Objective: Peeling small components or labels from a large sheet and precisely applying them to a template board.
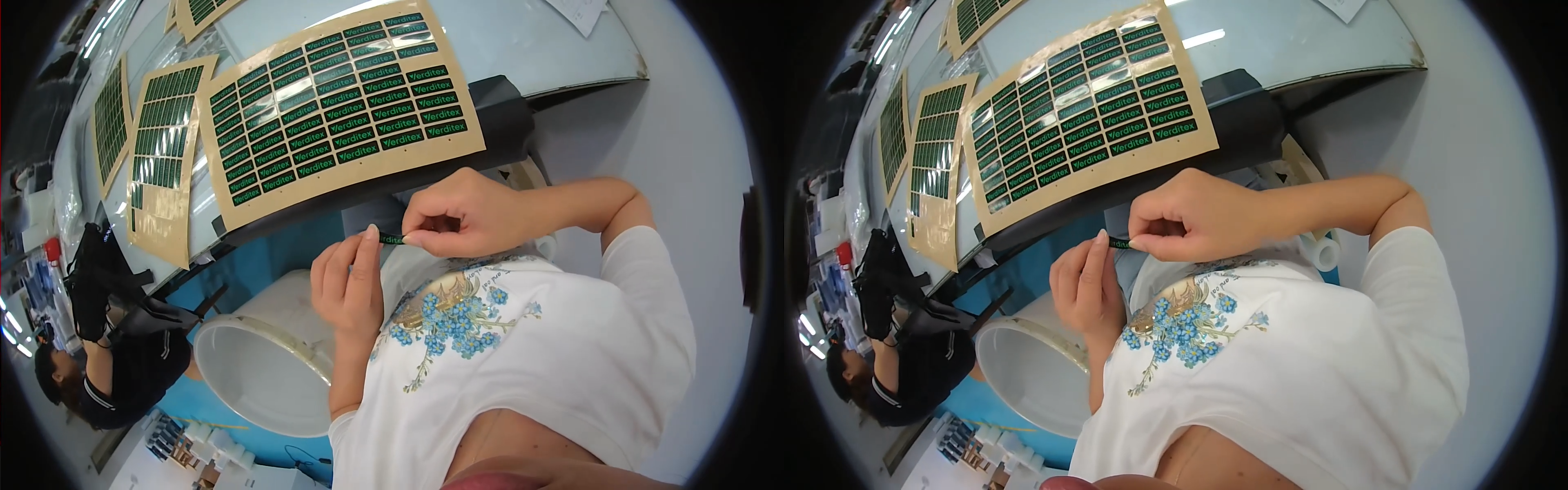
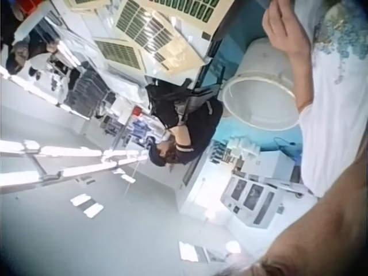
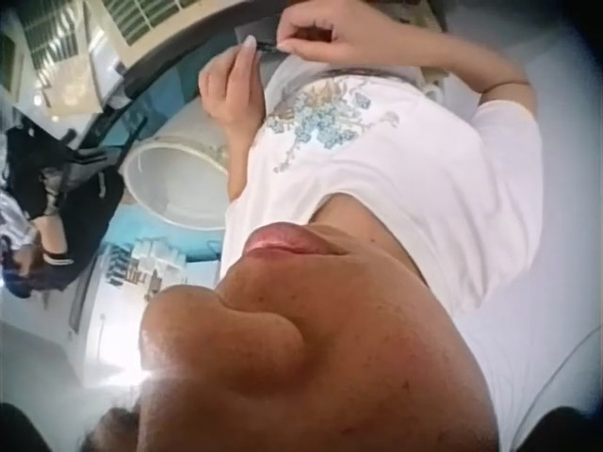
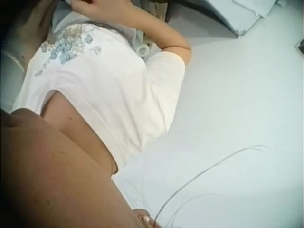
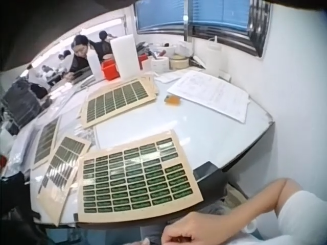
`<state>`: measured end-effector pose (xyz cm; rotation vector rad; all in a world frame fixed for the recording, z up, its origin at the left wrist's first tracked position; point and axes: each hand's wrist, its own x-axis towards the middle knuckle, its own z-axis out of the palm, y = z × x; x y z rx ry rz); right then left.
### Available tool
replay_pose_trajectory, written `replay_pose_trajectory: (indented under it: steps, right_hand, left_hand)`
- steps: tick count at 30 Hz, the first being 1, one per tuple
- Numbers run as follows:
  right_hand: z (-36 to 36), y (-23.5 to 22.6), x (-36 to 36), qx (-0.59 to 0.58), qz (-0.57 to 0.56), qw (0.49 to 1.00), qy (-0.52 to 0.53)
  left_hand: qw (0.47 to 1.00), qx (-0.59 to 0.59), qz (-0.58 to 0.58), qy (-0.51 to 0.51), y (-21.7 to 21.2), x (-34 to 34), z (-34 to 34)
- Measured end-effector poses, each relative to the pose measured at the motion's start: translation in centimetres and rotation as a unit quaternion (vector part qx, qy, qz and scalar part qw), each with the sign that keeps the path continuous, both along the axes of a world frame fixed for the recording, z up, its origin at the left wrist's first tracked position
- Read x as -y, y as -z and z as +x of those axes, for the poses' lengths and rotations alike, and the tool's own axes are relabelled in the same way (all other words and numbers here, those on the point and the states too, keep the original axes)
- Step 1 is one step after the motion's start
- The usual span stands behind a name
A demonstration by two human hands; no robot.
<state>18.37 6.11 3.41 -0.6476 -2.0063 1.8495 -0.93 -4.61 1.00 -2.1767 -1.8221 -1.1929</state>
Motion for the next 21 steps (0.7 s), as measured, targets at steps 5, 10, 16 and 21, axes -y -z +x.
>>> replay_pose_trajectory:
  steps: [5, 10, 16, 21]
  right_hand:
    - [-0.7, 1.8, 0.2, -0.025, 0.133, 0.991, 0.02]
    - [-1.0, 2.5, 0.1, -0.042, 0.175, 0.983, 0.025]
    - [-1.6, 3.1, 0.2, -0.044, 0.228, 0.973, 0.008]
    - [-2.3, 3.9, 0.3, -0.054, 0.246, 0.968, -0.011]
  left_hand:
    - [0.954, 0.271, -0.132, 0.003, 0.7, 0.8, 0.2]
    - [0.811, 0.524, -0.261, 0.006, 0.1, 1.2, 0.9]
    - [0.802, 0.539, -0.255, -0.021, 1.1, 1.5, 0.5]
    - [0.886, 0.41, -0.212, -0.041, 1.7, 1.9, -0.4]
